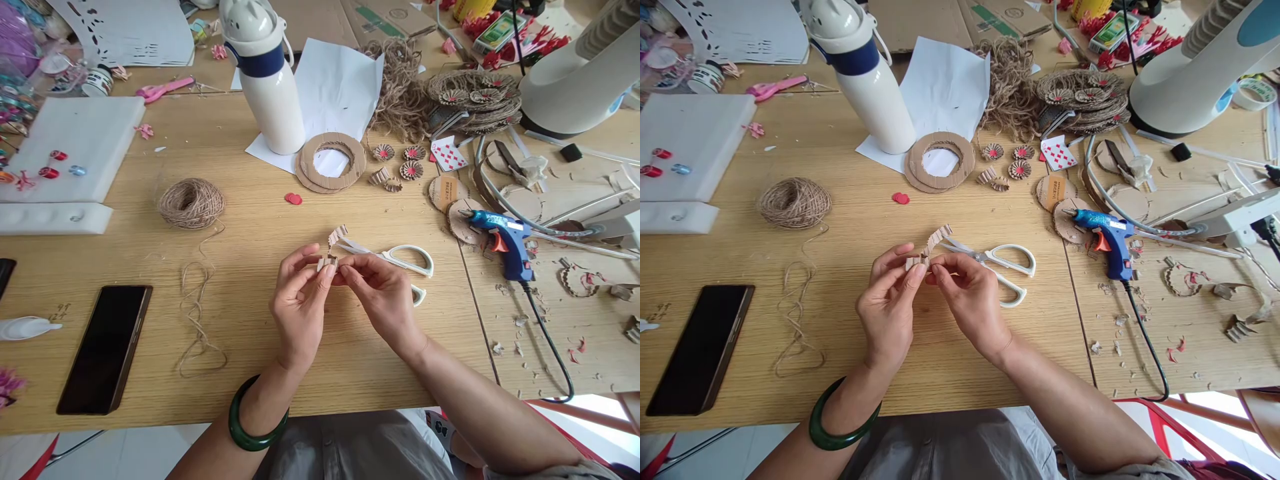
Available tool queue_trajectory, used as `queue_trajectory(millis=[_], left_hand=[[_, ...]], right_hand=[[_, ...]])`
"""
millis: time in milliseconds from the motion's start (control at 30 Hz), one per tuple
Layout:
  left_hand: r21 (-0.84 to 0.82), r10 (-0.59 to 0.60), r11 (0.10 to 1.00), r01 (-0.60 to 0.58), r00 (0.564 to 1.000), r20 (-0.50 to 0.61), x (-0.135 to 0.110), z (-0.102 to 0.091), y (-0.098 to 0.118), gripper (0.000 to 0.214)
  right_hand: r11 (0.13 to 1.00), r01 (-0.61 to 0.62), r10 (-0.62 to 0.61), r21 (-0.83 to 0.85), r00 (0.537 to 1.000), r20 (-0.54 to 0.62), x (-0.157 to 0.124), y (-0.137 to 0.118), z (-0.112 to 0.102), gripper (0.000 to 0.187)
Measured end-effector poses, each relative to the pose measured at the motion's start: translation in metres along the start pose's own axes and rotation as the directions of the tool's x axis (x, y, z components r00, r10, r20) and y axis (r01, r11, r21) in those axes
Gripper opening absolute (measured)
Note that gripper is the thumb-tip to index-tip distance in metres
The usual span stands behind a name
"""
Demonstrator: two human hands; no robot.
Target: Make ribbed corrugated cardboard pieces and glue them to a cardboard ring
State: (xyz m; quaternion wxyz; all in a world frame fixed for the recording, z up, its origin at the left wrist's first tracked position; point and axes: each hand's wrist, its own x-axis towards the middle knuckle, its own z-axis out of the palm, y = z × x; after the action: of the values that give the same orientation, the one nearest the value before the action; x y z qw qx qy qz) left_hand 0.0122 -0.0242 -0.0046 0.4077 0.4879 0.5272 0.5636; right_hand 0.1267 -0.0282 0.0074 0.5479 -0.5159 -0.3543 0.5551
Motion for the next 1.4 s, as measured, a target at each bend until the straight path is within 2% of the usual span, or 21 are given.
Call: queue_trajectory(millis=[200, 333, 500, 567, 633, 700, 833, 1100, 1400], left_hand=[[0.062, 0.019, 0.998, -0.020, 1.000, 0.007, -0.0015, -0.0019, 0.0005, 0.009], [0.138, 0.100, 0.985, -0.103, 0.995, 0.024, -0.0025, -0.0044, 0.0005, 0.006], [0.235, 0.238, 0.941, -0.243, 0.970, 0.053, -0.0020, -0.0063, -0.0012, 0.005], [0.232, 0.253, 0.938, -0.259, 0.966, 0.053, -0.0022, -0.0058, -0.0027, 0.005], [0.178, 0.189, 0.965, -0.194, 0.981, 0.046, -0.0027, -0.0044, -0.0044, 0.005], [0.065, 0.075, 0.995, -0.078, 0.996, 0.039, -0.0030, -0.0023, -0.0058, 0.006], [-0.136, -0.115, 0.983, 0.120, 0.992, 0.046, -0.0021, 0.0010, -0.0064, 0.007], [-0.255, -0.228, 0.937, 0.238, 0.971, 0.068, 0.0004, 0.0009, -0.0060, 0.007], [-0.308, -0.319, 0.891, 0.334, 0.942, 0.100, 0.0053, 0.0000, -0.0025, 0.013]], right_hand=[[0.998, -0.047, 0.047, 0.031, 0.999, 0.014, 0.0019, 0.0009, -0.0010, 0.025], [0.999, -0.046, 0.046, 0.015, 0.999, 0.004, 0.0014, 0.0015, -0.0003, 0.023], [0.989, 0.036, -0.042, -0.147, 0.998, -0.039, 0.0004, 0.0042, 0.0006, 0.015], [0.974, 0.071, -0.085, -0.216, 0.995, -0.053, 0.0009, 0.0054, 0.0005, 0.010], [0.977, 0.070, -0.081, -0.204, 0.995, -0.049, 0.0022, 0.0059, 0.0002, 0.009], [0.993, 0.028, -0.031, -0.116, 0.999, -0.022, 0.0041, 0.0055, 0.0000, 0.013], [0.999, -0.052, 0.052, 0.014, 0.998, 0.028, 0.0070, 0.0037, -0.0005, 0.022], [0.996, -0.070, 0.064, 0.050, 0.993, 0.103, 0.0074, 0.0004, -0.0029, 0.029], [0.983, -0.137, 0.126, 0.119, 0.988, 0.094, 0.0092, 0.0000, -0.0025, 0.030]])
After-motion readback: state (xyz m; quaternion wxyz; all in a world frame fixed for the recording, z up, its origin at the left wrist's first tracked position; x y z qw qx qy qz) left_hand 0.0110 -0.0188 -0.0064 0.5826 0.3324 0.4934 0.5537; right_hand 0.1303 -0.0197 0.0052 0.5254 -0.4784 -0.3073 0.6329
